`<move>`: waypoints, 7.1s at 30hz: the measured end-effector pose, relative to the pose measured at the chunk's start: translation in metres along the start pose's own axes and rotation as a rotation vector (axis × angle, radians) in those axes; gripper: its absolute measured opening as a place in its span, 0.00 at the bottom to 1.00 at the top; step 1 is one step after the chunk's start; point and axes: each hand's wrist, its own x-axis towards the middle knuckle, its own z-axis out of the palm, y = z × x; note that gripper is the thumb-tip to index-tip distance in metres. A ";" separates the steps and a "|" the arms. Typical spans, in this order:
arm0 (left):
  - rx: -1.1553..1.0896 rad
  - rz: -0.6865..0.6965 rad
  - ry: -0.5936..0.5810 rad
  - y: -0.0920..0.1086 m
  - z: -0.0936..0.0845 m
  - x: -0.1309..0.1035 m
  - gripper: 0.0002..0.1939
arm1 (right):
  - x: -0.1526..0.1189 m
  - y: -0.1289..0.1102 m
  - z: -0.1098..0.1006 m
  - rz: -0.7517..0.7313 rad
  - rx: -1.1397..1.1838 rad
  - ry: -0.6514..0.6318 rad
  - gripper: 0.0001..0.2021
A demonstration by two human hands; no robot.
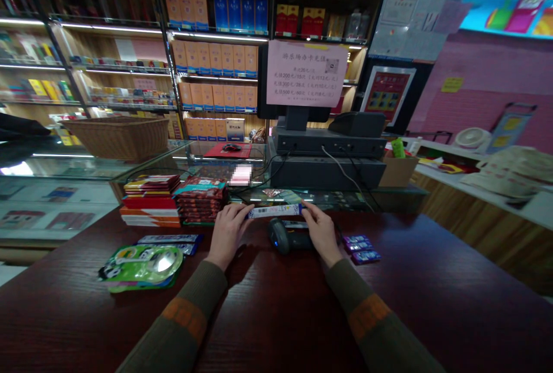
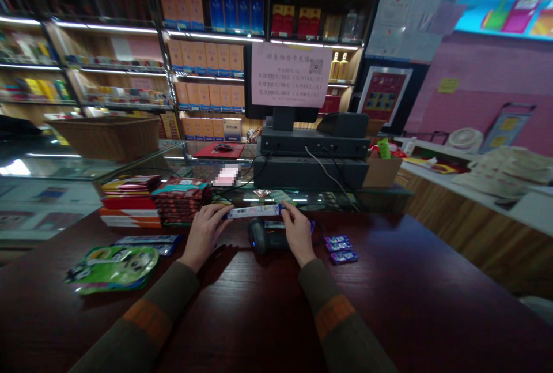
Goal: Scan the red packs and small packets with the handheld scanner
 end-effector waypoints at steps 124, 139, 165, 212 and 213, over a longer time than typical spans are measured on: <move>0.201 0.032 0.183 -0.003 -0.007 -0.006 0.17 | 0.005 0.006 -0.004 0.026 -0.038 -0.186 0.22; 0.069 0.059 0.144 -0.008 -0.002 -0.010 0.14 | 0.011 -0.004 0.006 0.070 0.120 -0.148 0.19; -0.353 -0.297 0.046 -0.024 -0.048 0.007 0.11 | 0.007 -0.055 0.033 0.025 0.240 -0.114 0.16; -0.430 -0.322 -0.317 -0.056 -0.099 -0.006 0.18 | -0.029 -0.102 0.085 0.166 0.559 -0.119 0.23; -0.420 -0.331 -0.337 -0.063 -0.106 -0.006 0.18 | -0.031 -0.103 0.088 0.173 0.542 -0.138 0.23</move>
